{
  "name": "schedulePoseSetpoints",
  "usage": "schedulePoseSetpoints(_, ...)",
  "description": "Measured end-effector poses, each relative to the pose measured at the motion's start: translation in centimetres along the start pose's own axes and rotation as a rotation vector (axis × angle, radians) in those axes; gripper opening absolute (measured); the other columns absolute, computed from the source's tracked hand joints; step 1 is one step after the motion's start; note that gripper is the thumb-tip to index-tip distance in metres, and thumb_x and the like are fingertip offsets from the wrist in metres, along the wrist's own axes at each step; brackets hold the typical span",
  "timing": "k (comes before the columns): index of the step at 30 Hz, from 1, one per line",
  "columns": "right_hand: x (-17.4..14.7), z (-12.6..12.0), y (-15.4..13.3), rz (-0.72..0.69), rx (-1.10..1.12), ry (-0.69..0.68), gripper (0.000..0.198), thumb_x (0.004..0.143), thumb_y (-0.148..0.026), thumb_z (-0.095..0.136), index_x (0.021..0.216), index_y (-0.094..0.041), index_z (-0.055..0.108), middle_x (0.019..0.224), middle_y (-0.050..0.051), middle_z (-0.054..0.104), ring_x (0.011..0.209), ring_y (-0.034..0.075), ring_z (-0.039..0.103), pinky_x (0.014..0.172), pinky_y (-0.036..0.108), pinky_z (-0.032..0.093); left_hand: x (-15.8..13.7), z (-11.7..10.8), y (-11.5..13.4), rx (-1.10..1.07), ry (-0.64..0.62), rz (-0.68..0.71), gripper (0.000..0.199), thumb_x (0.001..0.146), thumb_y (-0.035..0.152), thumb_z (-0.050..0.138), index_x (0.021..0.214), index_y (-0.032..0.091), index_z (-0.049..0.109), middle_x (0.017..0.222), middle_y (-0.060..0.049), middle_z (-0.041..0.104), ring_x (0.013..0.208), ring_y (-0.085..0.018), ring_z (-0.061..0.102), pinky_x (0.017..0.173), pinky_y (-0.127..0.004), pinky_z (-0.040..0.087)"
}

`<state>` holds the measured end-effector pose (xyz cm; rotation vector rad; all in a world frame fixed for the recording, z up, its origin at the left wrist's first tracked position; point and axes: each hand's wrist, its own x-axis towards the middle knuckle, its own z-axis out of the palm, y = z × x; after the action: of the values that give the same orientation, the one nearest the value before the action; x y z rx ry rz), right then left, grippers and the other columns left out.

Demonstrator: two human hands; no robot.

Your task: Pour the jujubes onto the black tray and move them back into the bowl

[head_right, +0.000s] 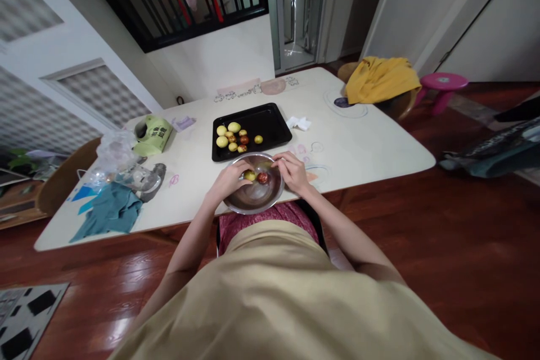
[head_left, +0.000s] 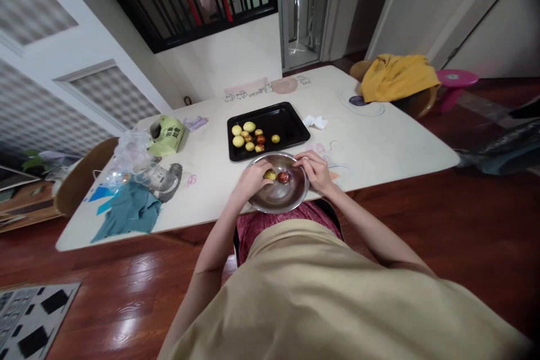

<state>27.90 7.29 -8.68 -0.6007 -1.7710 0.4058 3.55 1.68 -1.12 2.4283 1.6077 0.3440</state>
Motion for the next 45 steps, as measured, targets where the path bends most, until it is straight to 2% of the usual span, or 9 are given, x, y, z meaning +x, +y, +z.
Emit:
schedulePoseSetpoints(5,0.0,0.0,-0.1,0.022,0.001,-0.010,0.054,0.114,-0.047,0.039,0.087,-0.025,0.079,0.103,0.010,0.078,0.097,0.026,0.072,0.088,0.047,0.060,0.3,0.0,0.4,0.052,0.024,-0.085,0.034,0.087,0.022,0.088,0.118,0.020,0.074,0.129,-0.013,0.075,0.114,-0.033,0.073,0.097,-0.042,0.059)
schedulePoseSetpoints(12,0.0,0.1,0.0,0.028,-0.011,-0.012,0.055,0.114,-0.049,0.038,0.087,-0.026,0.079,0.102,0.010,0.078,0.097,0.025,0.073,0.087,0.047,0.060,0.0,0.0,0.6,0.073,0.026,-0.050,0.031,0.087,0.025,0.089,0.115,0.024,0.074,0.125,-0.009,0.075,0.108,-0.031,0.074,0.087,-0.037,0.057)
schedulePoseSetpoints(17,-0.1,0.0,0.1,0.019,-0.001,0.001,0.053,0.114,-0.049,0.039,0.087,-0.026,0.078,0.103,0.010,0.079,0.098,0.025,0.074,0.088,0.046,0.060,-0.4,-0.2,0.5,0.125,0.001,-0.112,0.033,0.086,0.027,0.091,0.112,0.022,0.071,0.119,-0.011,0.075,0.104,-0.033,0.074,0.081,-0.037,0.055)
schedulePoseSetpoints(21,-0.1,0.0,0.2,0.026,-0.002,-0.007,0.054,0.114,-0.050,0.039,0.087,-0.026,0.078,0.104,0.010,0.079,0.099,0.025,0.074,0.089,0.046,0.060,0.1,0.0,0.7,0.171,0.012,-0.129,0.035,0.086,0.028,0.091,0.113,0.022,0.070,0.123,-0.011,0.075,0.104,-0.033,0.075,0.081,-0.038,0.055)
schedulePoseSetpoints(27,-0.2,0.1,0.3,0.016,-0.002,-0.005,0.053,0.114,-0.048,0.039,0.087,-0.025,0.078,0.105,0.009,0.079,0.098,0.025,0.073,0.088,0.045,0.060,0.5,0.4,1.0,0.178,0.068,-0.068,0.037,0.083,0.029,0.093,0.112,0.022,0.071,0.128,-0.011,0.075,0.111,-0.034,0.074,0.083,-0.038,0.054)
schedulePoseSetpoints(36,-0.2,0.0,0.4,0.008,0.009,-0.001,0.050,0.114,-0.043,0.042,0.088,-0.024,0.080,0.106,0.010,0.078,0.099,0.024,0.074,0.087,0.043,0.059,-0.6,-0.2,0.5,0.136,0.082,-0.073,0.033,0.088,0.033,0.090,0.116,0.024,0.073,0.130,-0.006,0.076,0.113,-0.030,0.075,0.082,-0.035,0.056)
schedulePoseSetpoints(38,-0.1,0.0,0.3,0.014,0.008,-0.005,0.050,0.114,-0.044,0.042,0.088,-0.024,0.080,0.106,0.010,0.078,0.099,0.024,0.074,0.087,0.043,0.059,-1.2,-0.2,0.0,0.076,0.126,-0.035,0.029,0.092,0.036,0.085,0.116,0.025,0.073,0.128,-0.006,0.076,0.111,-0.028,0.075,0.082,-0.034,0.058)
schedulePoseSetpoints(40,-0.1,-0.1,0.2,0.017,0.012,-0.009,0.050,0.114,-0.044,0.042,0.088,-0.024,0.080,0.106,0.010,0.078,0.099,0.024,0.073,0.087,0.043,0.059,-1.9,0.0,-0.8,-0.022,0.227,0.044,0.023,0.098,0.038,0.079,0.115,0.024,0.073,0.123,-0.006,0.077,0.111,-0.026,0.075,0.086,-0.034,0.059)
schedulePoseSetpoints(45,-0.1,-0.2,0.0,0.045,0.012,-0.025,0.053,0.114,-0.049,0.040,0.087,-0.024,0.080,0.105,0.010,0.078,0.099,0.026,0.073,0.089,0.046,0.059,-3.4,1.0,-2.9,-0.275,0.619,0.210,0.015,0.106,0.035,0.068,0.109,0.021,0.072,0.116,-0.009,0.077,0.113,-0.024,0.073,0.101,-0.040,0.059)
